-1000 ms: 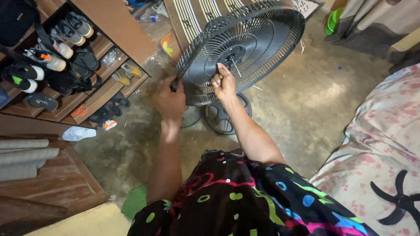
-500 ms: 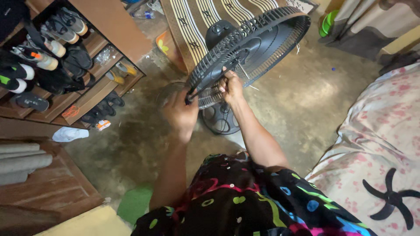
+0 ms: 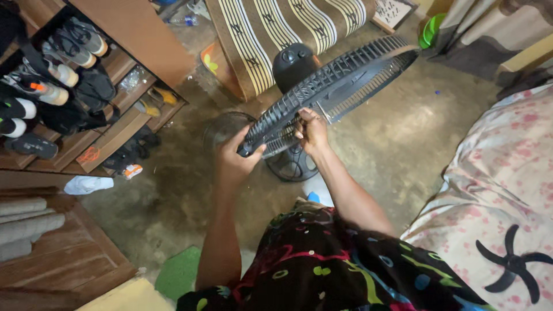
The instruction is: The person uses a screwdriver to loosen and tighten screws on the front grill of a standing fan. They repeatedly adjust the grill and the central hub nut while holding the fan steady.
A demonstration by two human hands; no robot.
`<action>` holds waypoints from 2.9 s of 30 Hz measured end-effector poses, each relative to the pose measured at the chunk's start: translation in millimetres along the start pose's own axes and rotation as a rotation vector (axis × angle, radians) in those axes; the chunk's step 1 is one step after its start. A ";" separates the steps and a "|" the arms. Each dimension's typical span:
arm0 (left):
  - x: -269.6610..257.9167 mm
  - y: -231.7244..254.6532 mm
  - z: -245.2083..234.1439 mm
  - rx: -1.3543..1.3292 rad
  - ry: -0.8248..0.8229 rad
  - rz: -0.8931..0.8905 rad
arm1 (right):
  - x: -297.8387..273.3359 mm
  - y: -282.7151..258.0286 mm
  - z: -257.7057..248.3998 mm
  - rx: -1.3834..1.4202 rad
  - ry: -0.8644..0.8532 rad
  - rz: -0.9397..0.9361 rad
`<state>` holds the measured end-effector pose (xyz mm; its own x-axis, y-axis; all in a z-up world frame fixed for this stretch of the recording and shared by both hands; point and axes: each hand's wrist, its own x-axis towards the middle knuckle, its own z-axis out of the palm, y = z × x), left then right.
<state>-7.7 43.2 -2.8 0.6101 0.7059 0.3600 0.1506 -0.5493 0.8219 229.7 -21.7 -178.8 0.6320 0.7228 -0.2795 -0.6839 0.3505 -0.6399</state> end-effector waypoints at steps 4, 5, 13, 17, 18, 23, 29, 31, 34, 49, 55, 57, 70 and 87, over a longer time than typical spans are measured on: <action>2.6 -10.7 -5.0 0.005 -0.140 -0.067 | 11.2 14.7 -18.8 0.007 0.059 -0.068; -0.2 -10.9 -4.7 -0.024 -0.132 -0.060 | 6.0 17.1 -15.0 -0.022 0.121 -0.071; -1.7 -5.9 7.0 -0.032 -0.164 0.149 | -13.9 38.6 -34.0 0.171 0.345 -0.196; -1.3 -6.7 7.8 -0.159 -0.199 0.190 | -12.4 85.5 -97.7 0.207 0.203 -0.167; -0.8 -8.7 5.6 -0.173 -0.230 0.195 | -22.3 93.8 -105.8 0.221 0.222 -0.155; 4.4 -14.2 -1.4 -0.250 -0.410 0.238 | -51.7 104.1 -123.9 0.210 0.266 -0.130; 10.8 -11.7 -2.4 -0.359 -0.520 0.248 | -79.9 105.5 -119.6 0.174 0.313 -0.137; 11.8 -10.7 -1.5 -0.366 -0.532 0.264 | -87.6 100.6 -119.8 0.165 0.330 -0.141; 9.0 -7.7 1.2 -0.356 -0.564 0.254 | -90.5 95.6 -117.3 0.149 0.334 -0.139; 5.1 -12.6 20.9 -0.267 -0.489 0.235 | -40.5 71.8 -80.7 0.157 0.249 -0.142; 0.2 -26.9 26.2 -0.264 -0.443 0.278 | -32.7 62.9 -30.8 0.128 0.236 -0.099; -3.6 -26.9 27.5 -0.258 -0.446 0.307 | -35.8 66.8 -20.7 0.118 0.240 -0.075; 3.5 -12.8 16.3 -0.294 -0.360 0.332 | -26.8 79.0 -46.3 0.285 -0.101 -0.104; 66.5 -66.8 -20.2 -0.565 -0.271 -0.050 | -74.3 16.5 97.9 -0.752 0.288 -0.461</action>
<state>7.1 135.8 -24.9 0.7993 0.5459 0.2511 -0.2053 -0.1446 0.9680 135.8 -11.3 -98.5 0.9178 0.3968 0.0157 0.0103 0.0157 -0.9998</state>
